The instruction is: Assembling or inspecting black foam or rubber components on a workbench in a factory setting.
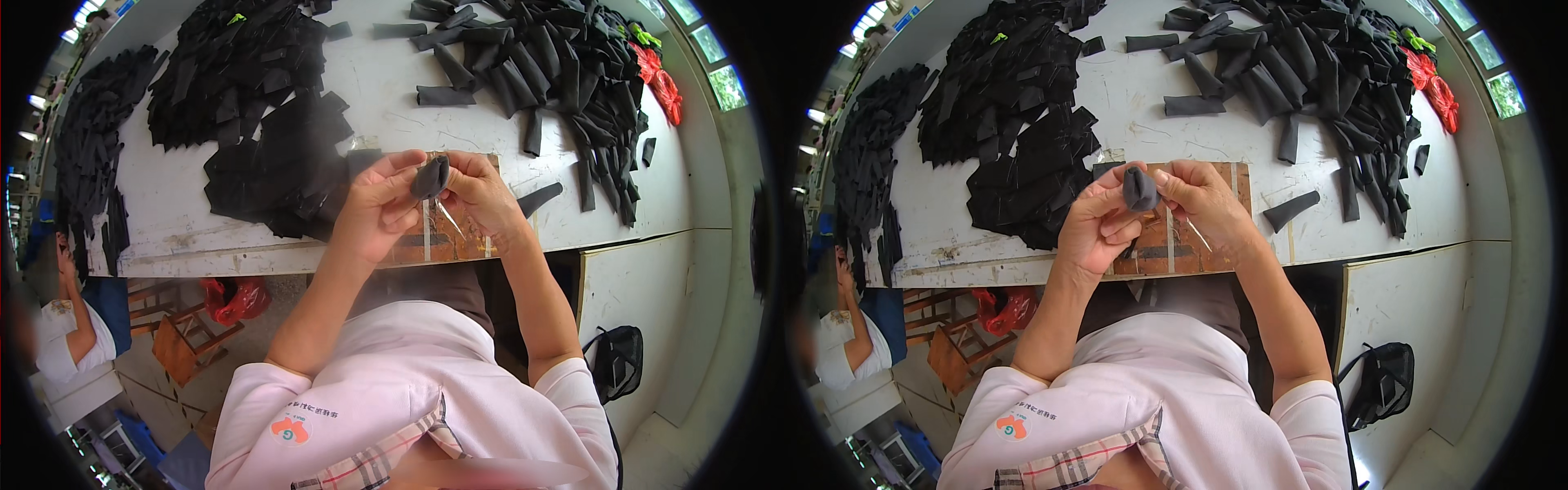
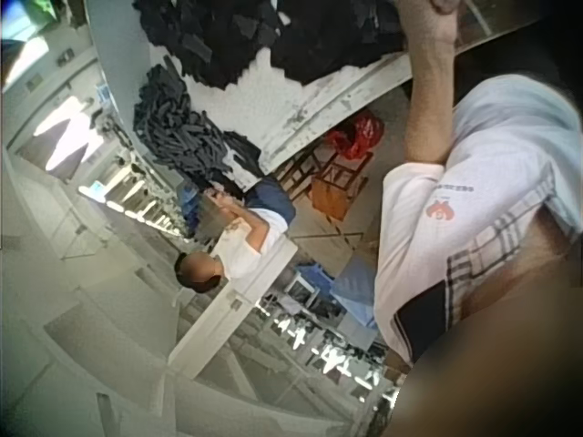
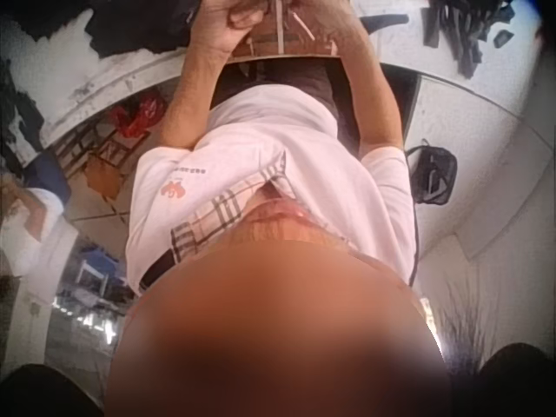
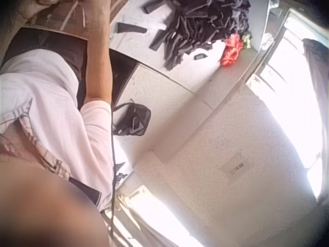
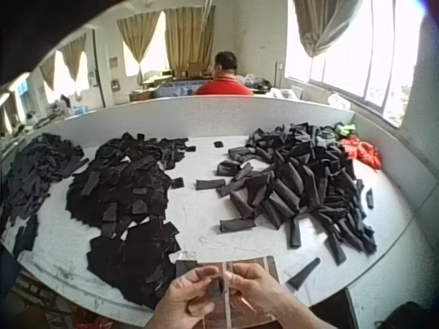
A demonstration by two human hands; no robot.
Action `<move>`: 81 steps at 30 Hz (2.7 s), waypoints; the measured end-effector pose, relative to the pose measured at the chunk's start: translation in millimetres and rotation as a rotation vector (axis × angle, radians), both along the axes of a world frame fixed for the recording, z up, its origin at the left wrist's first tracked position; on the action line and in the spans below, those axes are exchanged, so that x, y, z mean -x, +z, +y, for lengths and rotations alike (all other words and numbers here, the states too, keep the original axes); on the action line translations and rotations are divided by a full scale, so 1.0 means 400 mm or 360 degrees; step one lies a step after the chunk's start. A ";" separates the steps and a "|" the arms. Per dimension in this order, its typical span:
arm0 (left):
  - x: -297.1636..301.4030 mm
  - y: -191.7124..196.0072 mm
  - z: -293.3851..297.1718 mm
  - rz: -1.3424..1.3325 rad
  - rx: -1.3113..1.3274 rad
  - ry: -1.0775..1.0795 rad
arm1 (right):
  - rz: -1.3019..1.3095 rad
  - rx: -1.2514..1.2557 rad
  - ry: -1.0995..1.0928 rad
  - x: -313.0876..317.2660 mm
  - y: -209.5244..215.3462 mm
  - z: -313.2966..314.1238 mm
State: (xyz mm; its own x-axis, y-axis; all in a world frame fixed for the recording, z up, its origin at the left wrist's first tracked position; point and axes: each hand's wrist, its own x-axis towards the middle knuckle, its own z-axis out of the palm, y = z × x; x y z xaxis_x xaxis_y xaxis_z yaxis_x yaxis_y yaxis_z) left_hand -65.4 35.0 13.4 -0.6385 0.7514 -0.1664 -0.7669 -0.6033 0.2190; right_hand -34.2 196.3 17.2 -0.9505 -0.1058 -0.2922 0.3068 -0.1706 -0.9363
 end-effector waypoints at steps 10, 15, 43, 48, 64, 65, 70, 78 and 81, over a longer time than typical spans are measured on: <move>-0.004 0.052 0.023 0.1978 0.1066 0.0874 | 0.0773 -0.0464 -0.0402 -0.037 0.069 -0.027; -0.021 0.060 0.003 0.1253 0.0613 0.0919 | 0.1366 -0.1987 0.0152 -0.025 0.126 -0.035; 0.010 0.087 0.022 0.1765 0.1087 0.0437 | 0.1296 -0.1728 0.0005 -0.038 0.027 -0.022; 0.025 0.093 0.027 0.2221 0.1337 0.0463 | 0.1112 -0.1577 -0.0079 -0.040 -0.017 -0.030; 0.003 0.063 0.000 0.0970 0.0552 0.0771 | 0.0979 -0.1755 0.0208 -0.026 0.031 -0.033; 0.010 0.067 -0.003 0.1055 0.0561 0.0809 | 0.1126 -0.1685 0.0103 -0.019 0.046 -0.025; 0.053 0.031 -0.002 0.1360 0.1104 0.0809 | 0.0972 -0.1576 0.0194 -0.011 0.035 -0.020; 0.100 -0.195 -0.020 0.1902 0.3420 0.0374 | 0.0776 -0.0960 -0.0604 0.096 0.102 0.064; 0.106 -0.209 -0.063 0.1921 0.3182 0.0657 | 0.0563 -0.0938 -0.0479 -0.047 0.053 -0.002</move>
